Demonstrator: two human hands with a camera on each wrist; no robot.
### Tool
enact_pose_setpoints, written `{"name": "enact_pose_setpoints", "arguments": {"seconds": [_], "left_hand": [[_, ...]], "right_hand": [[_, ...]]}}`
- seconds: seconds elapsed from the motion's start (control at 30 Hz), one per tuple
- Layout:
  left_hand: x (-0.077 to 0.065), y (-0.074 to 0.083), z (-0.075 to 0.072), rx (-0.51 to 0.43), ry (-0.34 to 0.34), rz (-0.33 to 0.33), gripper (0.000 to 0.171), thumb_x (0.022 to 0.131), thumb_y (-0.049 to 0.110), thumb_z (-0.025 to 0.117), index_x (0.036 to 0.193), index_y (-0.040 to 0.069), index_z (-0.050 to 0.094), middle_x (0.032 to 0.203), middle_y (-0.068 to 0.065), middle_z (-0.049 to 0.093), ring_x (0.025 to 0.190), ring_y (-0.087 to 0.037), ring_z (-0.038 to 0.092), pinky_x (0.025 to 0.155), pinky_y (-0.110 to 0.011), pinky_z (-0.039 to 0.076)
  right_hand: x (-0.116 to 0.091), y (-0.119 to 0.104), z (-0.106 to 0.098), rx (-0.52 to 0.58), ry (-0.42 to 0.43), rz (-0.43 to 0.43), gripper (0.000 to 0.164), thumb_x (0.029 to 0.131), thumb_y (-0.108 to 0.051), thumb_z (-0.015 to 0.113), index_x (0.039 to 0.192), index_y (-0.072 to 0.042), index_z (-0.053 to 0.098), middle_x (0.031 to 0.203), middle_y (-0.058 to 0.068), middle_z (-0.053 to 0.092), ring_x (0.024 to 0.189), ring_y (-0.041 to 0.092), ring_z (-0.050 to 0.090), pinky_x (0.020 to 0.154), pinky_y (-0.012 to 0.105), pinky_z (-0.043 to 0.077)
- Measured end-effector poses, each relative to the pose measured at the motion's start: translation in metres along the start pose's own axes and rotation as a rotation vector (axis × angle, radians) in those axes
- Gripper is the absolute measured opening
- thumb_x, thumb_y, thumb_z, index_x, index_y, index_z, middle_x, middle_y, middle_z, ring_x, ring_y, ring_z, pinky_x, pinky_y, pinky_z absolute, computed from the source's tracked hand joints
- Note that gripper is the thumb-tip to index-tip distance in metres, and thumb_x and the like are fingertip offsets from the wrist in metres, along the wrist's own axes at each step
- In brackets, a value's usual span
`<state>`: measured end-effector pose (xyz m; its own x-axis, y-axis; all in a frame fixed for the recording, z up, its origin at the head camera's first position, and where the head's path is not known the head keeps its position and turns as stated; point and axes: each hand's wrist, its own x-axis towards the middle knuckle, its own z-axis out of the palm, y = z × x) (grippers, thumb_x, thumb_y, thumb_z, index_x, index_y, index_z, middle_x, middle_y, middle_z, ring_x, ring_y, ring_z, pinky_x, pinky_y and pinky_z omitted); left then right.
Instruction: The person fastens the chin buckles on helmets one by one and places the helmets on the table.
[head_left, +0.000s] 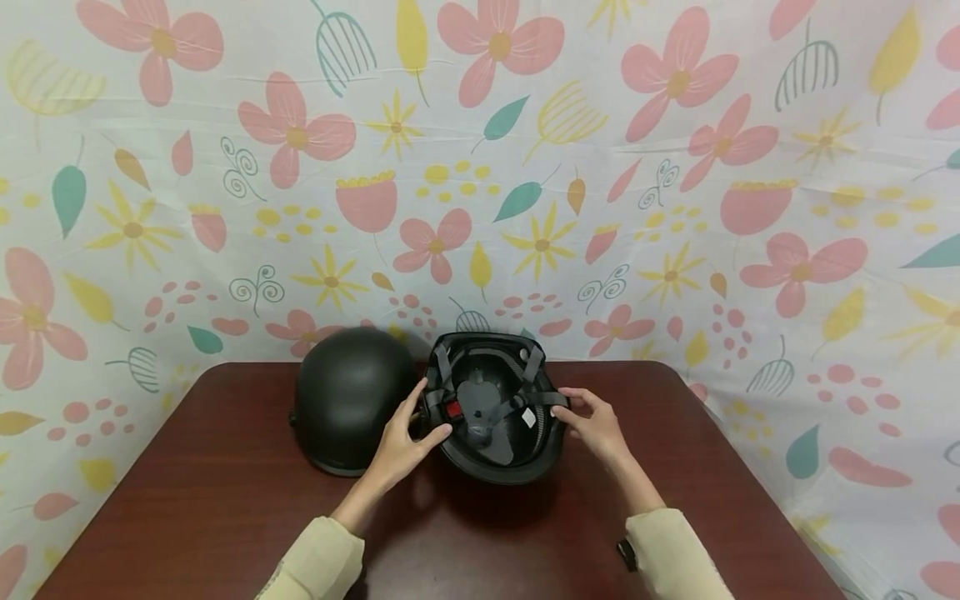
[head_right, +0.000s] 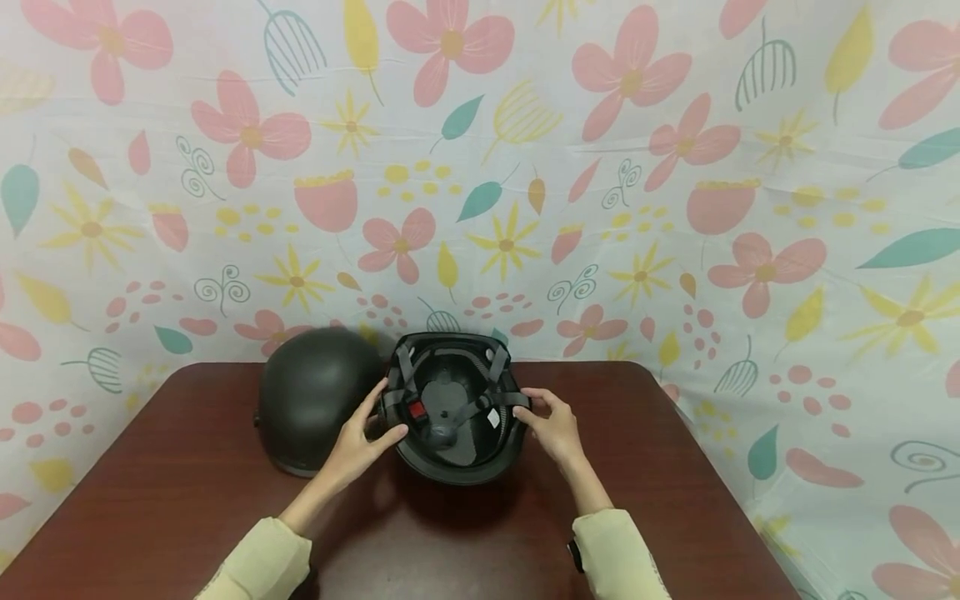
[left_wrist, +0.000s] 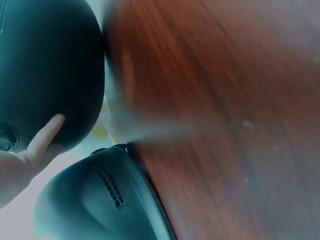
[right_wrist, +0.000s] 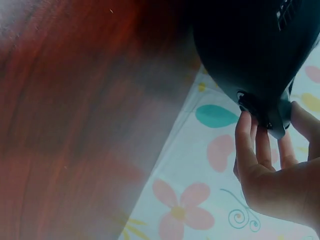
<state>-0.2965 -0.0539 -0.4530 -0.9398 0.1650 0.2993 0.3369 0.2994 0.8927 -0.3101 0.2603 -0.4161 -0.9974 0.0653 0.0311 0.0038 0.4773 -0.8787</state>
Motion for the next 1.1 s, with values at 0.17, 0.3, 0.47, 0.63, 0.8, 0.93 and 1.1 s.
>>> {"name": "enact_pose_setpoints", "arguments": {"seconds": [0.17, 0.3, 0.47, 0.63, 0.8, 0.93, 1.1], "left_hand": [[0.003, 0.002, 0.0, 0.0, 0.009, 0.017, 0.085, 0.091, 0.027, 0.07, 0.157, 0.027, 0.018, 0.163, -0.009, 0.022, 0.149, -0.035, 0.023, 0.118, -0.055, 0.027], [0.004, 0.005, 0.0, -0.01, 0.01, 0.013, 0.085, 0.091, 0.028, 0.069, 0.157, 0.031, 0.016, 0.164, -0.008, 0.02, 0.15, -0.035, 0.023, 0.119, -0.055, 0.025], [0.003, 0.005, 0.002, -0.051, 0.004, -0.031, 0.085, 0.092, 0.029, 0.068, 0.157, 0.033, 0.014, 0.164, -0.009, 0.016, 0.149, -0.04, 0.021, 0.113, -0.055, 0.035], [0.002, 0.002, 0.002, -0.128, -0.008, -0.085, 0.084, 0.092, 0.028, 0.067, 0.156, 0.038, 0.013, 0.165, -0.009, 0.01, 0.145, -0.051, 0.022, 0.077, -0.051, 0.058], [0.004, 0.001, 0.003, -0.174, -0.02, -0.099, 0.086, 0.091, 0.026, 0.068, 0.155, 0.04, 0.013, 0.165, -0.008, 0.007, 0.145, -0.051, 0.021, 0.071, -0.052, 0.058], [0.004, 0.001, 0.004, -0.238, -0.051, -0.129, 0.088, 0.091, 0.026, 0.068, 0.156, 0.039, 0.009, 0.166, -0.008, 0.001, 0.141, -0.052, 0.028, 0.07, -0.051, 0.059], [0.004, 0.0, 0.005, -0.301, -0.074, -0.147, 0.091, 0.091, 0.027, 0.067, 0.156, 0.039, 0.005, 0.166, -0.008, -0.004, 0.138, -0.053, 0.033, 0.069, -0.05, 0.059]], "right_hand": [[-0.002, 0.006, 0.006, -0.001, 0.014, 0.018, 0.042, 0.093, -0.022, 0.067, 0.132, -0.01, 0.06, 0.123, 0.017, 0.057, 0.102, 0.023, 0.065, 0.086, 0.043, 0.058], [-0.003, 0.01, 0.009, 0.002, 0.014, 0.027, 0.042, 0.093, -0.022, 0.068, 0.132, -0.01, 0.06, 0.123, 0.018, 0.055, 0.1, 0.025, 0.066, 0.085, 0.042, 0.058], [-0.004, 0.012, 0.012, 0.006, 0.009, 0.017, 0.042, 0.093, -0.02, 0.068, 0.132, -0.008, 0.06, 0.121, 0.02, 0.056, 0.097, 0.032, 0.066, 0.082, 0.041, 0.058], [-0.003, 0.012, 0.017, 0.014, 0.022, 0.017, 0.042, 0.091, -0.018, 0.069, 0.131, -0.007, 0.061, 0.118, 0.02, 0.06, 0.083, 0.025, 0.067, 0.075, 0.037, 0.057], [-0.003, 0.013, 0.023, 0.009, 0.047, 0.008, 0.04, 0.09, -0.015, 0.07, 0.127, -0.005, 0.062, 0.113, 0.019, 0.062, 0.071, 0.018, 0.065, 0.063, 0.028, 0.051], [-0.005, 0.017, 0.027, 0.034, 0.047, 0.033, 0.039, 0.089, -0.014, 0.071, 0.126, -0.005, 0.063, 0.11, 0.018, 0.063, 0.075, 0.024, 0.069, 0.067, 0.033, 0.055], [-0.006, 0.021, 0.032, 0.054, 0.041, 0.052, 0.039, 0.089, -0.013, 0.071, 0.126, -0.005, 0.062, 0.11, 0.017, 0.064, 0.077, 0.024, 0.071, 0.071, 0.038, 0.057]]}}
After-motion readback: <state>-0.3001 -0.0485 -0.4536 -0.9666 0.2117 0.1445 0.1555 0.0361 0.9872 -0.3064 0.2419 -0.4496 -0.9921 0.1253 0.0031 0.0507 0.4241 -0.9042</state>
